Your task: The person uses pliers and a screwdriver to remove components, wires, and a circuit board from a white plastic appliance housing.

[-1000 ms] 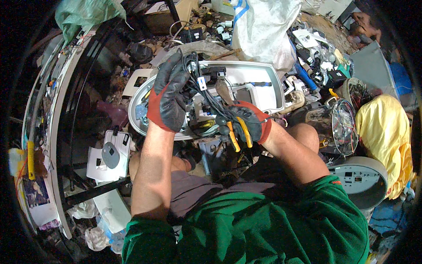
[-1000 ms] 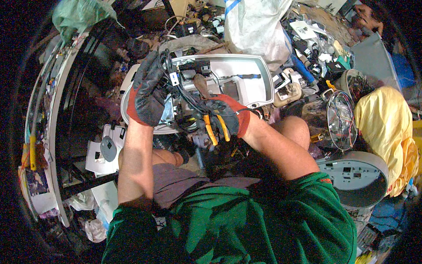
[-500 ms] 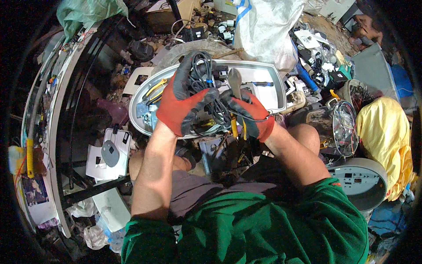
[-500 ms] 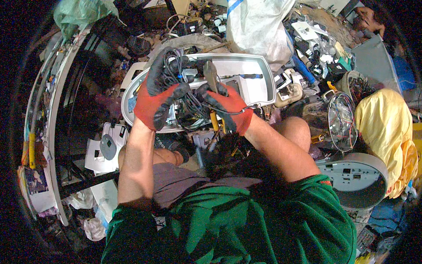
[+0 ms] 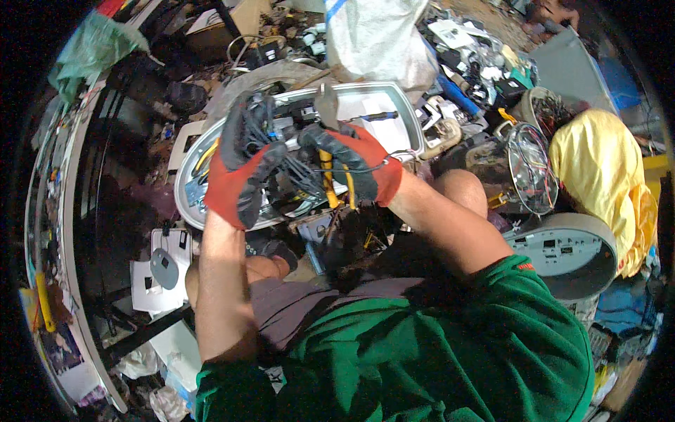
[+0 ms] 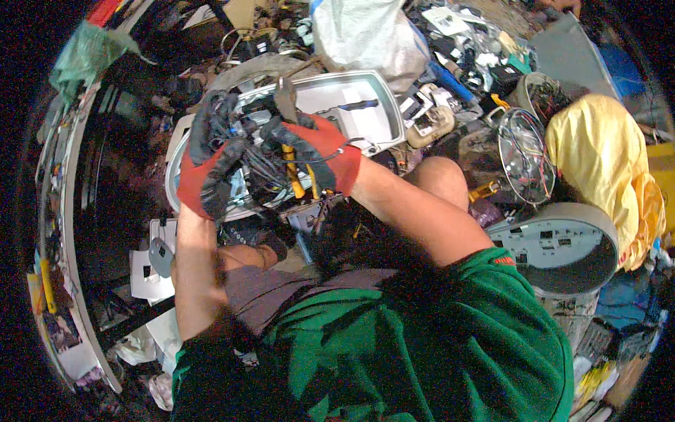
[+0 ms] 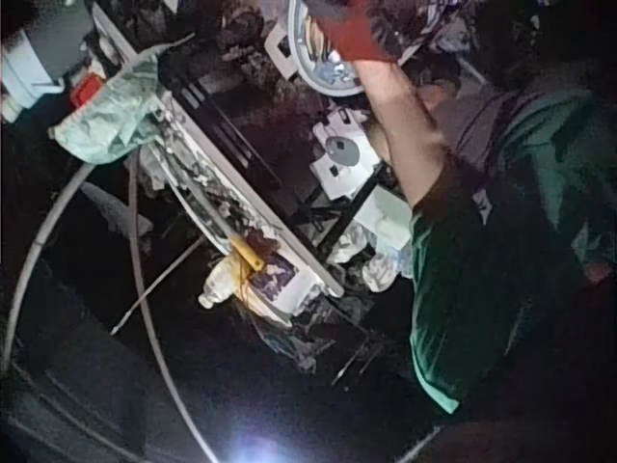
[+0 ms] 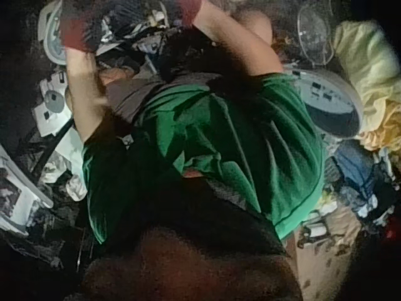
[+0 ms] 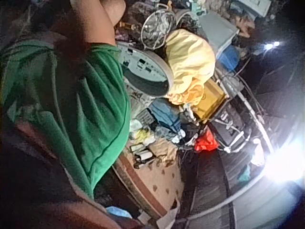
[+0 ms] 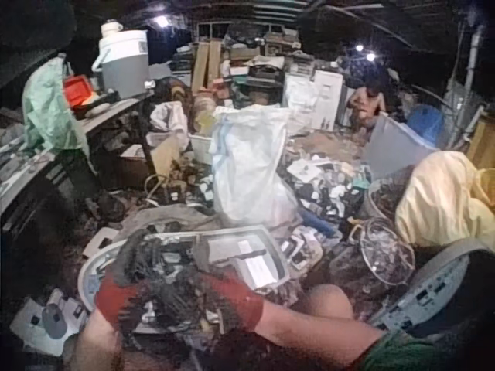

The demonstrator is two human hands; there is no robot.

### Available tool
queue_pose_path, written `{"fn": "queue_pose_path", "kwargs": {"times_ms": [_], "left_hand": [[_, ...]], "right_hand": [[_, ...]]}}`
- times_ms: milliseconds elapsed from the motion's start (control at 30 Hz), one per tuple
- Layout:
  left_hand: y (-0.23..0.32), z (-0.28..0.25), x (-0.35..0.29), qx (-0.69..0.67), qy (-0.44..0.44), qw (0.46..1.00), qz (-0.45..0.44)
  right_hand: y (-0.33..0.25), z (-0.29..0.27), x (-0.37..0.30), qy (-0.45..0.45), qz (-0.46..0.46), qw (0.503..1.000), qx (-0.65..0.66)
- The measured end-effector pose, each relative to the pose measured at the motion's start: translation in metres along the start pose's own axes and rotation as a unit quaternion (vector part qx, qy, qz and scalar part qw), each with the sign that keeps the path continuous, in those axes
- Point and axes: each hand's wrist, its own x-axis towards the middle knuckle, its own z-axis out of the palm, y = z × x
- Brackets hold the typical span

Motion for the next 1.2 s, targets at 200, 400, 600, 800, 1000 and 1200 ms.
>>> {"fn": "queue_pose_path", "kwargs": {"times_ms": [200, 400, 600, 800, 1000, 1200], "left_hand": [[0.004, 0.010, 0.001, 0.016, 0.026, 0.999, 0.017], [0.004, 0.002, 0.006, -0.084, 0.064, 0.994, -0.016], [-0.007, -0.002, 0.019, -0.055, 0.043, 0.997, 0.034], [-0.019, -0.005, 0.033, 0.121, 0.011, 0.981, 0.153], [0.022, -0.011, 0.010, 0.171, 0.046, 0.984, 0.016], [-0.005, -0.003, -0.034, 0.594, -0.151, 0.787, -0.063]], "right_hand": [[-0.009, -0.001, -0.008, -0.068, 0.012, 0.998, 0.009], [-0.008, -0.020, -0.003, -0.060, -0.066, 0.974, -0.206], [-0.022, -0.018, -0.018, -0.121, -0.169, 0.891, -0.403], [-0.018, -0.004, -0.012, -0.119, -0.193, 0.889, -0.397], [-0.049, -0.034, -0.017, 0.005, -0.305, 0.851, -0.428], [-0.080, -0.085, -0.018, -0.023, -0.209, 0.976, -0.059]]}}
